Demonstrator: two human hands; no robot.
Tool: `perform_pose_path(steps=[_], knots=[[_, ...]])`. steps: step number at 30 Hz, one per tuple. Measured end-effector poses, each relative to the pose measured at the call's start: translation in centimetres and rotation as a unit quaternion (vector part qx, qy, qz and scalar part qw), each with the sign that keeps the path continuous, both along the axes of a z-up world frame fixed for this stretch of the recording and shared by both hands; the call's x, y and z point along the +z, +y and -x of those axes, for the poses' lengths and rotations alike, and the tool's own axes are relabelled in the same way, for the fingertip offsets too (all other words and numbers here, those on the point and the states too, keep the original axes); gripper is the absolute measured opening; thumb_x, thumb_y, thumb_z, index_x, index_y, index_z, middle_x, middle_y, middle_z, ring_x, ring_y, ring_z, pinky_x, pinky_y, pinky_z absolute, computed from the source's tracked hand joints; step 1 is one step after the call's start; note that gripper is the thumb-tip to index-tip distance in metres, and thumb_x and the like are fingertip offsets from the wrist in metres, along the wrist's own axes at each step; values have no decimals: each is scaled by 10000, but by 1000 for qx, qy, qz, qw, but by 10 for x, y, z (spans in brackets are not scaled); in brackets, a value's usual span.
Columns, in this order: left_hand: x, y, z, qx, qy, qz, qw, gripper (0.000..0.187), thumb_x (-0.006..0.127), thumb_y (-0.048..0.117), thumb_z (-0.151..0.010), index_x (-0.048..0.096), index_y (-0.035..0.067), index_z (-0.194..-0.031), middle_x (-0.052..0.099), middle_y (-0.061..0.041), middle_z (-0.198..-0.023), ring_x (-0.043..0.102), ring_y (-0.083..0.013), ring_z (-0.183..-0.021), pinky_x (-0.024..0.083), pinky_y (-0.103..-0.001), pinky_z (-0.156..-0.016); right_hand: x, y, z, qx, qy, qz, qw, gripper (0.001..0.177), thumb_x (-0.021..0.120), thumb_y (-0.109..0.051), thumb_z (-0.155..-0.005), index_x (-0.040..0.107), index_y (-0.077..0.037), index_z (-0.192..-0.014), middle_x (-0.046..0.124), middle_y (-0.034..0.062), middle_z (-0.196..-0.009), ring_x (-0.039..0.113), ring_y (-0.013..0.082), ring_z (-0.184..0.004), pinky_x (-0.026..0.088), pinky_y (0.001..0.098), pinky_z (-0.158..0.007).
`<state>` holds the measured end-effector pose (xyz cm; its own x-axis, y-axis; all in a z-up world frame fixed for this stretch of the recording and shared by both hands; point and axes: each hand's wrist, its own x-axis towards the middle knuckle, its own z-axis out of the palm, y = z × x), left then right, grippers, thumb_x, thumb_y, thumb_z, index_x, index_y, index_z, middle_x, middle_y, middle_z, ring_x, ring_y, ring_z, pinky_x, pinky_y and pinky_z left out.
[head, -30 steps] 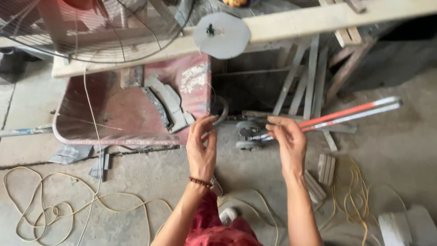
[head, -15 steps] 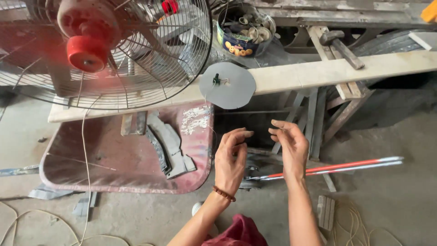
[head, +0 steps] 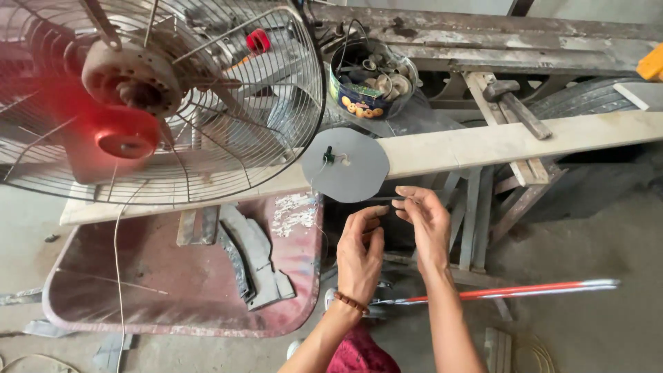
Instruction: Inspecting and sorting various metal parts, grinding discs, and electronic components in containers on a workbench.
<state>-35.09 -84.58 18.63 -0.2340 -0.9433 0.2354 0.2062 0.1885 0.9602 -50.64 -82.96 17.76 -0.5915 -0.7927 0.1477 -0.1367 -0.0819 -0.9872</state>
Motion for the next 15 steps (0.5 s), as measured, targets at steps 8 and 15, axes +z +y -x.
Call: perform_pose_path(steps=[8, 15], knots=[[-15, -68, 64, 0, 4, -58, 998, 352, 597, 6, -945, 622, 64, -1291, 714, -85, -1206, 722, -183, -974, 585, -308, -810, -22, -53, 52, -16, -51, 20, 998, 255, 597, -174, -1021, 630, -46, -1239, 712, 74, -1209, 719, 159, -976, 573, 282, -825], [-30, -164, 162, 32, -11, -62, 998, 406, 585, 54, -959, 575, 64, -1364, 666, -109, -1312, 714, -201, -1001, 583, -328, -855, -47, -131, 127, -27, -91, 8, 995, 354, 588, -199, -1019, 566, -60, -1344, 717, 88, -1228, 720, 183, -964, 570, 322, -829]])
